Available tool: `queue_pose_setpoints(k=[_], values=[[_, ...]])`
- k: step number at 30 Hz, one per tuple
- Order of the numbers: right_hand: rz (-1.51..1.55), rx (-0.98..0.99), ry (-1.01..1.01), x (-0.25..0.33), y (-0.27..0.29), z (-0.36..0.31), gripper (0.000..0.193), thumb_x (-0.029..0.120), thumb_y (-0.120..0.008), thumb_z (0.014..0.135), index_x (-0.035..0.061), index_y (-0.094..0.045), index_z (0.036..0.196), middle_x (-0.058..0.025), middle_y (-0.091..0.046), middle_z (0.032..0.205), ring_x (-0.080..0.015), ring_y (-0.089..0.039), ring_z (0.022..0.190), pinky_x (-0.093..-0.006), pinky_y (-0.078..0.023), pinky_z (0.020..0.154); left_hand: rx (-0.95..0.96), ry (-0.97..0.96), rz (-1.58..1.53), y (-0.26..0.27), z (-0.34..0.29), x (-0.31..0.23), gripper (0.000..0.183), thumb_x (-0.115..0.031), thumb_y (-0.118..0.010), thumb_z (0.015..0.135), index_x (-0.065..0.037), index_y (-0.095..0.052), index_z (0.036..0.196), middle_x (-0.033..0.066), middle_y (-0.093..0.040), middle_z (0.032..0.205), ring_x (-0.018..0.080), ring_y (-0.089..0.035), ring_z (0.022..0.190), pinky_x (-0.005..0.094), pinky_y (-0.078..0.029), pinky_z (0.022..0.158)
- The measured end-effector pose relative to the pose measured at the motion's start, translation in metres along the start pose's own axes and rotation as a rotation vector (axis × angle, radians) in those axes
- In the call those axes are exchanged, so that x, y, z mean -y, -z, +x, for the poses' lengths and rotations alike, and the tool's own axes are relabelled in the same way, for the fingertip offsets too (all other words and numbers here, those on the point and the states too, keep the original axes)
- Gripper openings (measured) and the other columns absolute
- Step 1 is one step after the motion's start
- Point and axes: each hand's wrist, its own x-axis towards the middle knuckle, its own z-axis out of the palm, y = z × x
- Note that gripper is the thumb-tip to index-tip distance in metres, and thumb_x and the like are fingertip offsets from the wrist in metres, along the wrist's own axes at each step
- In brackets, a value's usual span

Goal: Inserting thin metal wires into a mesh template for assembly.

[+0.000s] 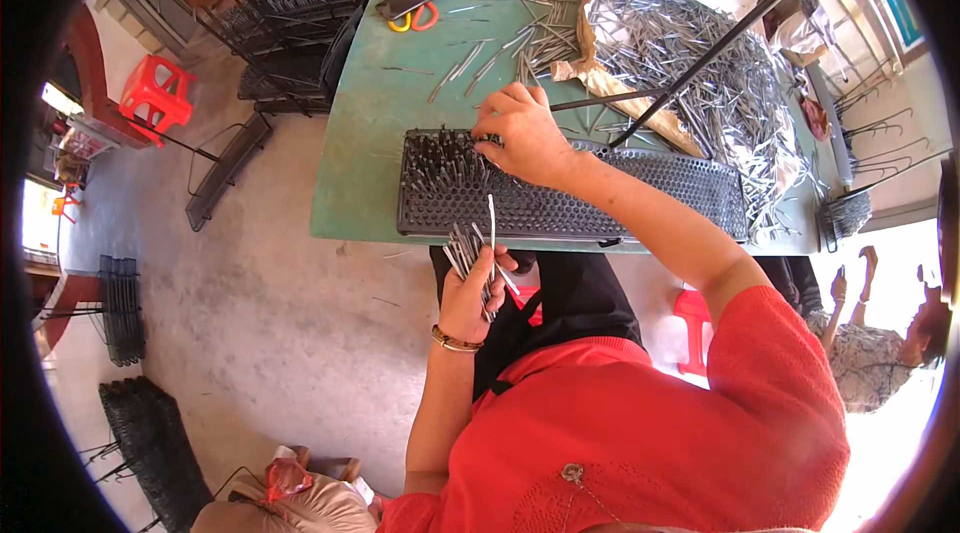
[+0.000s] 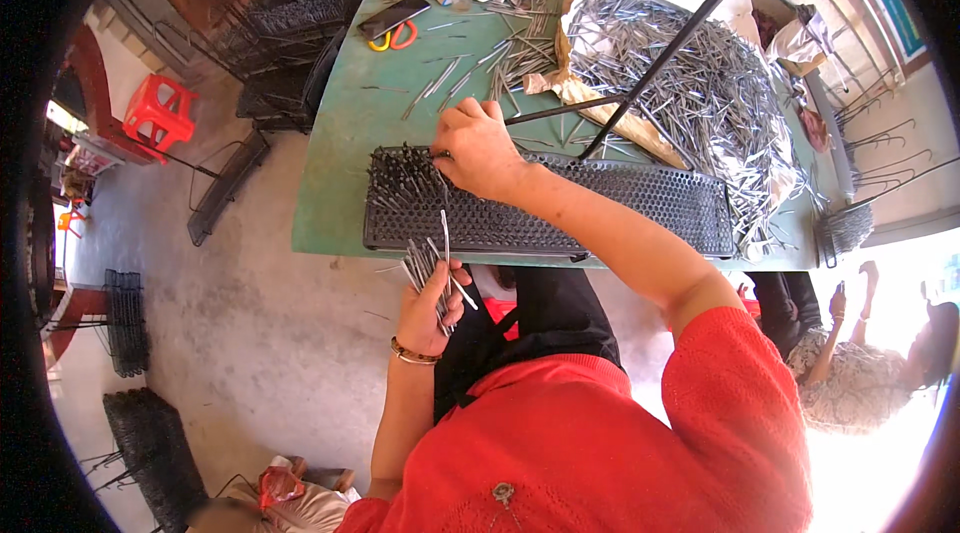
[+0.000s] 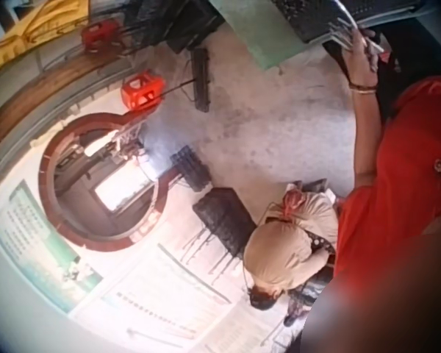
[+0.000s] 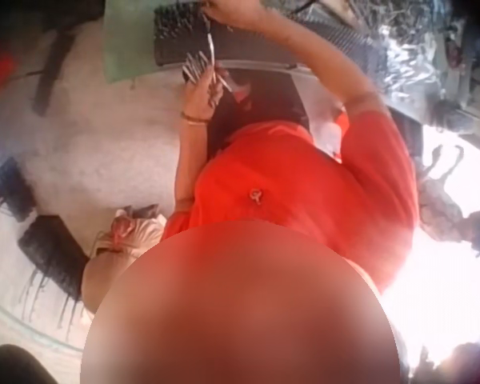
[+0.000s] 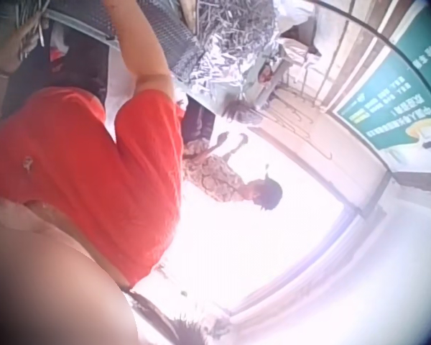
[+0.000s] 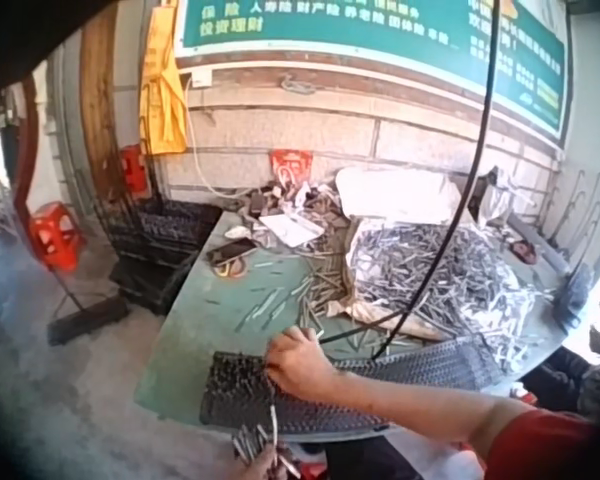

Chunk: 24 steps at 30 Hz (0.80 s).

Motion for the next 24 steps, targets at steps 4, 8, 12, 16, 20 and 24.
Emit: queue_pose_setpoints(k=[4,8,12,16,20,24], values=[[0.059,-0.044,0.006,-0.003,0.008,0.004,0.011,0.016,-0.071,0.07,0.0101,-0.064,0.075,0.0004,-0.058,0.092,-0.0212,-0.05,0.097,-0.0396,-0.035,0.087,0.005,-0.002,-0.011,0.002,0.002,0.0,0.023,-0.026,-0.052,0.096,-0.004,-0.057,0.103,0.0076,-0.06,0.086,0.0042,-0.044,0.054,0.0183,-0.031,0.04],[0.079,-0.18,0.003,0.008,0.045,0.02,0.009,0.014,-0.07,0.071,0.0091,-0.063,0.075,-0.0006,-0.06,0.09,-0.0218,-0.052,0.095,-0.04,-0.035,0.088,-0.044,-0.071,-0.039,0.004,0.002,-0.009,0.022,-0.026,-0.053,0.095,-0.005,-0.057,0.1,0.0097,-0.062,0.091,0.0052,-0.043,0.054,0.0182,-0.032,0.04],[0.264,-0.145,-0.012,0.028,0.091,0.023,0.007,0.009,-0.064,0.072,0.0045,-0.065,0.077,-0.0073,-0.066,0.081,-0.0245,-0.06,0.083,-0.0371,-0.042,0.085,-0.219,-0.209,-0.005,0.001,0.003,-0.024,0.021,-0.025,-0.054,0.094,-0.005,-0.057,0.099,0.0143,-0.063,0.1,0.0058,-0.042,0.054,0.0183,-0.031,0.04],[0.649,0.22,-0.071,0.04,0.07,0.007,0.012,0.01,-0.065,0.072,0.0011,-0.069,0.079,-0.0114,-0.068,0.081,-0.0251,-0.064,0.079,-0.0344,-0.05,0.074,-0.162,-0.214,0.055,-0.003,0.003,-0.026,0.023,-0.025,-0.054,0.094,-0.003,-0.058,0.1,0.014,-0.064,0.097,0.0052,-0.043,0.054,0.0187,-0.03,0.039],[0.589,0.25,-0.01,0.029,0.05,0.003,0.018,0.017,-0.066,0.071,0.0001,-0.07,0.079,-0.0129,-0.068,0.076,-0.0225,-0.067,0.073,-0.0316,-0.052,0.068,-0.006,-0.115,0.074,-0.007,-0.003,-0.018,0.024,-0.024,-0.053,0.095,-0.002,-0.057,0.104,0.0075,-0.062,0.087,0.0049,-0.046,0.056,0.0188,-0.031,0.04],[0.768,0.591,-0.122,0.015,0.053,0.012,0.019,0.019,-0.07,0.075,0.0036,-0.071,0.086,-0.0091,-0.067,0.081,-0.0177,-0.063,0.08,-0.0311,-0.049,0.073,0.005,-0.045,-0.016,-0.011,-0.006,-0.011,0.026,-0.025,-0.057,0.094,-0.001,-0.058,0.105,0.0022,-0.057,0.083,0.0041,-0.044,0.056,0.0188,-0.031,0.041]])
